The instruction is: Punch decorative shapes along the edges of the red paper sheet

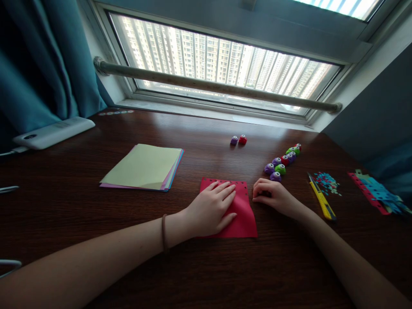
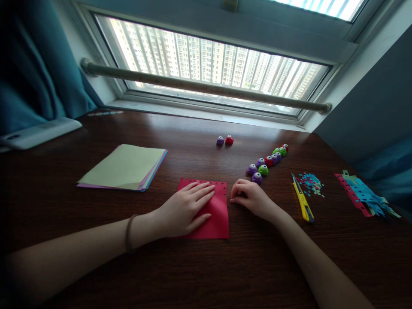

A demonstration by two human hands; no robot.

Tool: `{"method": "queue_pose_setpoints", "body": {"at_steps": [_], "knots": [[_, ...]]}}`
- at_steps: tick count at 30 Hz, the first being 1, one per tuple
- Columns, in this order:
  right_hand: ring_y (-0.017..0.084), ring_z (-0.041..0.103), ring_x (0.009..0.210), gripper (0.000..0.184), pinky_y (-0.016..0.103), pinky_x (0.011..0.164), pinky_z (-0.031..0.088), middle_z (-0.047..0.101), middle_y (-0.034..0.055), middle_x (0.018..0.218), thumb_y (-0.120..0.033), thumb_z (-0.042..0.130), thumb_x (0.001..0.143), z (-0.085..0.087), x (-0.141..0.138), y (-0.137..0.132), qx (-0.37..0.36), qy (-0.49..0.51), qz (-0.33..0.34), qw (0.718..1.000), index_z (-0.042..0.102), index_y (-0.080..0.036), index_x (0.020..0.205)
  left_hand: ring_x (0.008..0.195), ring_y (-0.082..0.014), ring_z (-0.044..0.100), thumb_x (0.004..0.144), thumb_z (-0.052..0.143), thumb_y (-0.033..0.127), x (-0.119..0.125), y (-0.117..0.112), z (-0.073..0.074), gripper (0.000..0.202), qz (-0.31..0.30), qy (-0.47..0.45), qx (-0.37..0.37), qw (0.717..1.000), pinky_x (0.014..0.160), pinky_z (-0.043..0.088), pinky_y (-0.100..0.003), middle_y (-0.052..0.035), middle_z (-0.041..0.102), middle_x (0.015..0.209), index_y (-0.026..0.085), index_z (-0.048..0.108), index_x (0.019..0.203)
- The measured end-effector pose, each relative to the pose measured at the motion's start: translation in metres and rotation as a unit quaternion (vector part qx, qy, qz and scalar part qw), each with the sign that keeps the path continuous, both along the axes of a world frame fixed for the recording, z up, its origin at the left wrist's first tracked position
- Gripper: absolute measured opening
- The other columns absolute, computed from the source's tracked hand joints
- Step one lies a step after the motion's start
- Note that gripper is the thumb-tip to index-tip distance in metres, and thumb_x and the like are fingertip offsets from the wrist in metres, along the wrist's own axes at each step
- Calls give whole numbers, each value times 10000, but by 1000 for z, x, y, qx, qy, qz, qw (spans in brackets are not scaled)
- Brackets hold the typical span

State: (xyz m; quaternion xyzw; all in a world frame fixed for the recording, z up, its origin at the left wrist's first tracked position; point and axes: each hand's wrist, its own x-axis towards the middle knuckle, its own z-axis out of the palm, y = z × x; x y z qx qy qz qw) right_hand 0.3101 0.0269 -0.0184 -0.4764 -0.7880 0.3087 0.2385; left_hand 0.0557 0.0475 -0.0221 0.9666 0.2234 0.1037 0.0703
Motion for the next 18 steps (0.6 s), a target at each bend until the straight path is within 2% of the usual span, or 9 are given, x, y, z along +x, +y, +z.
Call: {"method": "queue_pose_setpoints", "body": {"at_steps": [4,7,9,11,13,16,18], "knots": [[148,549,727,140,273,664,448,607,38,798,-295,567,847,11,7,-1,-47,30,-63,996,601,-162,819,1296,-299,324,909,417,406,0,0,0,528,-1,-1,-1,1000,1077,251,-462,-155,391,1391,84,414,1327],[163,589,681,191,291,645,475,640,53,762,-342,650,773,25,24,1,2,93,-189,978,618,-157,809,1301,-297,316,908,417,406,0,1,0,526,1,2,-2,1000,1081,244,-460,-154,381,1398,79,422,1320],[166,601,642,222,296,619,484,652,66,751,-334,697,717,31,43,5,89,144,-288,943,615,-154,817,1304,-297,311,906,418,407,0,1,0,529,1,4,-3,1000,1084,238,-460,-154,377,1401,76,422,1320],[152,596,637,188,284,598,471,656,88,788,-303,662,749,34,65,9,176,161,-366,900,614,-149,845,1303,-297,312,907,415,408,0,1,0,532,0,5,-3,1000,1086,235,-460,-155,379,1399,73,421,1321],[145,592,591,150,260,529,444,656,102,754,-255,668,736,32,89,13,282,169,-451,829,631,-135,818,1302,-296,315,909,412,405,-1,0,0,530,0,5,-2,1000,1086,234,-459,-156,382,1397,71,422,1320],[164,611,559,120,256,481,438,667,132,731,-186,687,699,26,126,18,371,177,-515,752,645,-123,793,1302,-295,315,909,411,406,0,0,-1,528,0,3,-1,1000,1086,233,-459,-155,384,1396,72,426,1318],[184,630,569,116,262,476,448,677,151,740,-135,682,684,23,150,19,403,160,-547,716,656,-120,796,1303,-294,313,908,411,408,0,0,-1,531,0,3,-2,1000,1087,233,-459,-154,382,1397,74,424,1320]]}}
